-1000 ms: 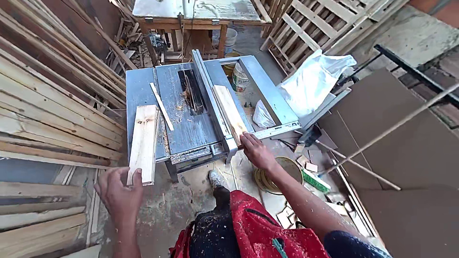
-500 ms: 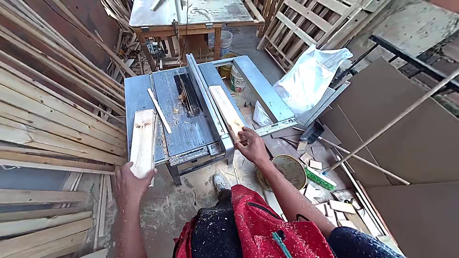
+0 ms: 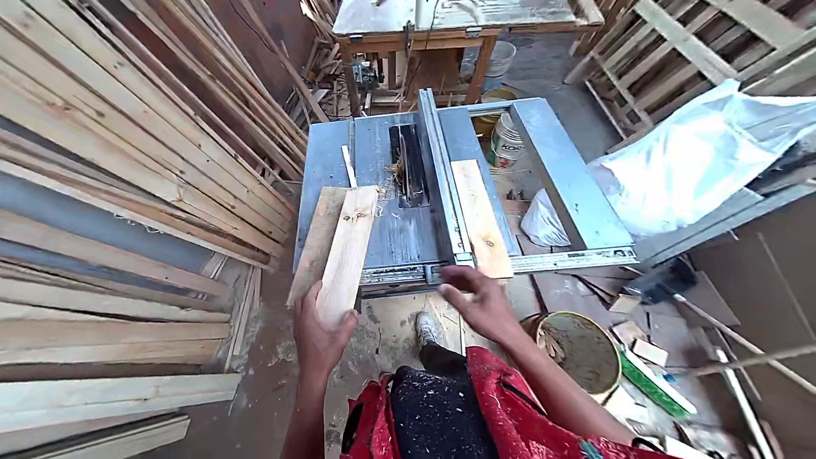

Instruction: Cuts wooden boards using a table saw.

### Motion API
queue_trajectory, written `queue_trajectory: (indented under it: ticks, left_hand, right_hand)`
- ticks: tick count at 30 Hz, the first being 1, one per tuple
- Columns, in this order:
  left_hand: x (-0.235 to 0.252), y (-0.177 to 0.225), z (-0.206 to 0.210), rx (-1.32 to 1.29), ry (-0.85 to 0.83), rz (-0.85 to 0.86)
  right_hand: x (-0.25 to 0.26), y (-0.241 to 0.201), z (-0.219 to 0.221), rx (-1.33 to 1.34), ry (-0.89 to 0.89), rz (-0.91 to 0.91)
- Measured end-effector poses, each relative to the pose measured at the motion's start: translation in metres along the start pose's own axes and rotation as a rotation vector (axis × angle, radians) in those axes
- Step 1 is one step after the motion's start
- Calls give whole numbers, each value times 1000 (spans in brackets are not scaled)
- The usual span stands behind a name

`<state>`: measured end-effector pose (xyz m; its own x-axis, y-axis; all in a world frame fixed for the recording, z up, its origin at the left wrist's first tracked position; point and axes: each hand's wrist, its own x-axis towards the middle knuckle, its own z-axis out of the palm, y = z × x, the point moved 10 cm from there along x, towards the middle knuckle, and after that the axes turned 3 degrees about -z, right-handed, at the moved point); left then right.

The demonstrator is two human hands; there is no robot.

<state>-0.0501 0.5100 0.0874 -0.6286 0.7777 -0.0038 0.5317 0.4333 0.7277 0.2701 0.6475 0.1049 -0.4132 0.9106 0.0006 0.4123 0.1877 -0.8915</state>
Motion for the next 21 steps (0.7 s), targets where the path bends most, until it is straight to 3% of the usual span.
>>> queue_trajectory:
  ticks: [3, 5, 9, 13, 17, 21]
  left_hand:
    - [-22, -4, 61, -443, -229, -44]
    - [-40, 5, 89, -618, -327, -26]
    - [-64, 17, 116, -930, -517, -2]
    - [-82, 15, 122, -1288, -754, -151]
    - [-86, 1, 135, -1154, -659, -252]
    - [-93, -4, 152, -1096, -621, -210]
  right_hand:
    - [6, -8, 65, 322, -247, 119]
    - [8, -13, 89, 484, -309, 175]
    - [7, -13, 100, 746, -288, 197]
    - [2, -9, 88, 759, -148, 133]
    - [1, -3, 78, 609, -35, 146]
    - [-1, 15, 73, 442, -53, 176]
